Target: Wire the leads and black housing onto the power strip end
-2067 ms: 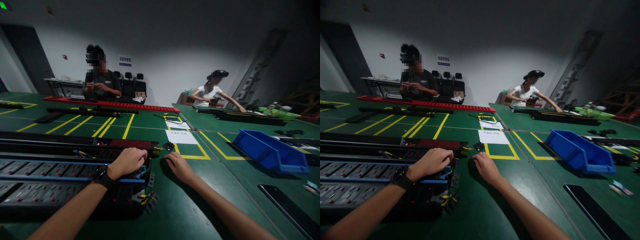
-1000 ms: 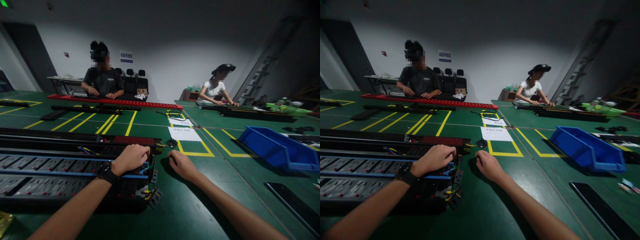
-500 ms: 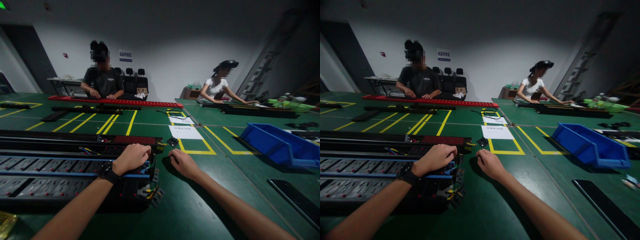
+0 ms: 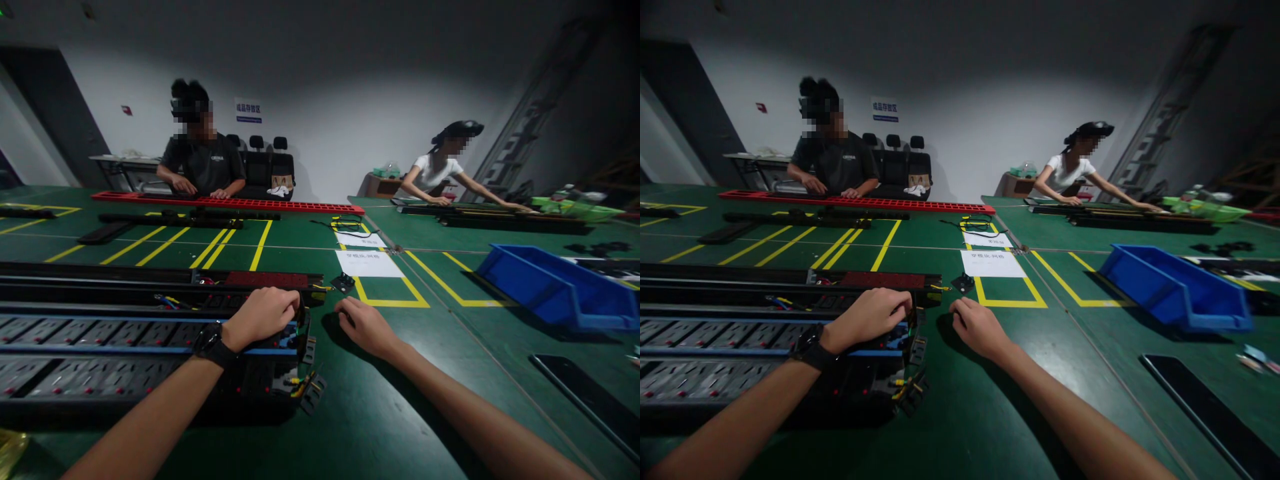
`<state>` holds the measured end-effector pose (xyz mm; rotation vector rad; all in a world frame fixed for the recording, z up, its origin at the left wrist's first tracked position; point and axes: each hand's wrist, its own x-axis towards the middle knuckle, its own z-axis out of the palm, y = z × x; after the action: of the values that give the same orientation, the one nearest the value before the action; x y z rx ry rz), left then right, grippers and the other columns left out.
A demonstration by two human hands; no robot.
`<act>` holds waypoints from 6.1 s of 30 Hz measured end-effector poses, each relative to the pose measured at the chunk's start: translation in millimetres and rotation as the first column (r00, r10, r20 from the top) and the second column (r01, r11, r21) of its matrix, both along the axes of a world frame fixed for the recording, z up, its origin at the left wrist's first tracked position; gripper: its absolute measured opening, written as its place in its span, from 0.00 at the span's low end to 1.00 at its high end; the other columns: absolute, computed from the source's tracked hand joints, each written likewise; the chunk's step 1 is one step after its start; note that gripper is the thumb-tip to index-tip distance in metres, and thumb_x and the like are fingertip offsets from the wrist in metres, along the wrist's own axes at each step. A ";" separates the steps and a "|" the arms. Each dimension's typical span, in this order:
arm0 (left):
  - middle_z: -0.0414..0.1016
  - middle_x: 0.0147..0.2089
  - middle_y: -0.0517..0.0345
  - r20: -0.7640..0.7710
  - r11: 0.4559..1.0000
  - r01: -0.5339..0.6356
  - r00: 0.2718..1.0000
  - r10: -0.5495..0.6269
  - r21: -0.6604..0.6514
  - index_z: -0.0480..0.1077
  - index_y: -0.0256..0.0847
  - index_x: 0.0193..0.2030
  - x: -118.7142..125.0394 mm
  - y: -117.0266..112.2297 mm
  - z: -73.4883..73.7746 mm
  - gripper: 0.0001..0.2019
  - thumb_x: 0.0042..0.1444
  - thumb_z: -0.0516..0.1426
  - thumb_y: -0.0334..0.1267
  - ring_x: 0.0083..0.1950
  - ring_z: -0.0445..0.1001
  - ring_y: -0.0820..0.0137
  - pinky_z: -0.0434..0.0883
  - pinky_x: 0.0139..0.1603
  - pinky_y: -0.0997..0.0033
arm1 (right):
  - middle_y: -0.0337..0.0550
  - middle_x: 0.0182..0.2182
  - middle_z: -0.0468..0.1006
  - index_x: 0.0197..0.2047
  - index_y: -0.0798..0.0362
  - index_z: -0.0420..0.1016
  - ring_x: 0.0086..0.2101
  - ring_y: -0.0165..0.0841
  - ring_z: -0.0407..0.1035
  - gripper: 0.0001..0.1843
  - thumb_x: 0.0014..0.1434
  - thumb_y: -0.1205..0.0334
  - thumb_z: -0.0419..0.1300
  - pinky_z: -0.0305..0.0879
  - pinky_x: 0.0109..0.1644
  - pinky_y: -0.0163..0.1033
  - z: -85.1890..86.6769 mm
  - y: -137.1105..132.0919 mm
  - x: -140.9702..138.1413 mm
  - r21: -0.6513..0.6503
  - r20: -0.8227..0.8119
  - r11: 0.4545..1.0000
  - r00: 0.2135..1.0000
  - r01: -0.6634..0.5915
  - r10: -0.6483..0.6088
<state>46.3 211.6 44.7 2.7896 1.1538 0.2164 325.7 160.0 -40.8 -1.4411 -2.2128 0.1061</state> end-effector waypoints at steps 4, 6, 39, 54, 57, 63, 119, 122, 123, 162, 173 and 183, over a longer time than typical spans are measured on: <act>0.86 0.44 0.52 -0.002 1.000 -0.003 1.000 0.003 -0.012 0.78 0.44 0.43 0.5 0.0 1.2 0.12 0.67 0.52 0.32 0.46 0.84 0.58 0.72 0.44 0.65 | 0.43 0.40 0.78 0.47 0.50 0.73 0.37 0.37 0.74 0.10 0.71 0.69 0.52 0.68 0.43 0.40 -0.4 0.2 0.2 0.003 0.003 1.000 1.000 0.000 0.000; 0.86 0.44 0.52 -0.002 1.000 -0.003 1.000 0.003 -0.014 0.78 0.43 0.43 0.6 0.0 1.6 0.12 0.67 0.52 0.32 0.46 0.84 0.59 0.71 0.43 0.65 | 0.43 0.41 0.78 0.47 0.49 0.73 0.37 0.36 0.74 0.09 0.71 0.69 0.53 0.68 0.43 0.40 -0.8 0.4 0.3 0.008 0.003 1.000 1.000 -0.002 0.002; 0.86 0.44 0.54 -0.019 1.000 -0.020 1.000 0.019 -0.006 0.78 0.44 0.43 1.5 -0.2 2.2 0.11 0.67 0.53 0.31 0.46 0.84 0.59 0.72 0.44 0.66 | 0.43 0.39 0.77 0.46 0.49 0.73 0.35 0.36 0.72 0.09 0.69 0.71 0.55 0.63 0.40 0.38 -7.2 4.9 2.7 0.046 -0.009 0.999 1.000 -0.015 0.015; 0.86 0.44 0.56 -0.019 1.000 -0.021 1.000 0.021 0.001 0.76 0.45 0.43 0.3 1.1 -0.7 0.10 0.68 0.53 0.31 0.47 0.84 0.57 0.71 0.44 0.65 | 0.43 0.39 0.77 0.46 0.49 0.73 0.36 0.35 0.72 0.09 0.69 0.72 0.55 0.63 0.40 0.38 -7.2 4.5 2.5 0.057 -0.016 0.998 1.000 -0.017 0.018; 0.86 0.45 0.55 -0.019 1.000 -0.018 1.000 0.018 0.007 0.77 0.45 0.43 0.0 1.3 -1.0 0.10 0.68 0.53 0.31 0.48 0.85 0.57 0.71 0.44 0.65 | 0.43 0.40 0.77 0.46 0.49 0.73 0.36 0.36 0.73 0.09 0.70 0.71 0.55 0.64 0.41 0.38 -7.6 4.7 2.7 0.053 -0.014 0.999 1.000 -0.013 0.014; 0.86 0.45 0.55 -0.024 1.000 -0.022 0.999 0.022 0.002 0.77 0.44 0.43 0.6 0.1 1.5 0.11 0.67 0.53 0.32 0.47 0.84 0.59 0.72 0.44 0.66 | 0.42 0.40 0.77 0.47 0.49 0.73 0.37 0.35 0.73 0.08 0.70 0.70 0.55 0.65 0.41 0.38 -7.7 4.7 3.1 0.042 -0.013 0.999 1.000 -0.014 0.015; 0.86 0.43 0.53 0.025 1.000 -0.006 1.000 0.006 -0.009 0.78 0.43 0.43 -0.7 -0.5 -1.8 0.12 0.66 0.52 0.32 0.45 0.84 0.60 0.71 0.43 0.67 | 0.42 0.39 0.77 0.45 0.47 0.71 0.36 0.37 0.74 0.09 0.69 0.70 0.53 0.65 0.40 0.40 -8.7 3.3 2.1 0.050 -0.041 0.999 0.999 -0.017 0.019; 0.86 0.43 0.53 0.021 1.000 -0.009 1.000 0.009 -0.012 0.78 0.43 0.42 0.1 -1.5 -0.9 0.12 0.66 0.52 0.31 0.45 0.84 0.60 0.71 0.43 0.67 | 0.42 0.39 0.77 0.45 0.47 0.71 0.36 0.37 0.74 0.09 0.69 0.70 0.53 0.65 0.40 0.40 -9.7 3.4 2.1 0.044 -0.040 0.999 0.999 -0.009 0.011; 0.86 0.42 0.54 0.018 1.000 -0.011 1.000 0.011 -0.012 0.78 0.43 0.42 0.4 -1.9 -0.5 0.12 0.66 0.53 0.31 0.45 0.84 0.60 0.71 0.43 0.66 | 0.42 0.39 0.77 0.45 0.47 0.71 0.35 0.37 0.74 0.09 0.69 0.70 0.53 0.65 0.40 0.40 -9.8 3.4 2.1 0.041 -0.040 0.999 0.999 -0.008 0.010; 0.86 0.41 0.54 0.013 1.000 -0.012 1.000 0.012 0.009 0.78 0.43 0.42 0.8 -5.5 0.4 0.10 0.66 0.55 0.30 0.45 0.84 0.59 0.72 0.43 0.66 | 0.44 0.38 0.79 0.44 0.46 0.74 0.35 0.40 0.76 0.09 0.70 0.65 0.53 0.68 0.38 0.43 -14.2 3.7 3.9 0.055 -0.067 0.998 0.998 -0.008 0.012; 0.86 0.43 0.53 -0.008 1.000 -0.022 1.000 0.022 0.004 0.78 0.43 0.43 1.7 -5.0 1.7 0.11 0.66 0.53 0.31 0.46 0.84 0.59 0.71 0.43 0.66 | 0.43 0.38 0.79 0.45 0.47 0.75 0.36 0.39 0.76 0.09 0.70 0.67 0.54 0.68 0.40 0.42 -17.2 5.6 4.9 0.083 -0.077 0.997 0.997 -0.008 0.014; 0.86 0.43 0.52 -0.029 1.000 -0.017 0.999 0.017 0.015 0.78 0.43 0.43 1.8 -3.7 1.2 0.11 0.67 0.53 0.31 0.47 0.84 0.58 0.71 0.42 0.66 | 0.44 0.39 0.83 0.49 0.46 0.77 0.39 0.41 0.79 0.09 0.71 0.59 0.55 0.74 0.46 0.45 -12.3 12.3 5.8 0.120 -0.317 0.992 0.948 0.028 0.012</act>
<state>48.1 207.9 45.8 2.8054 1.1876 0.1867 331.4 172.3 -53.1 -1.2674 -1.9166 0.1824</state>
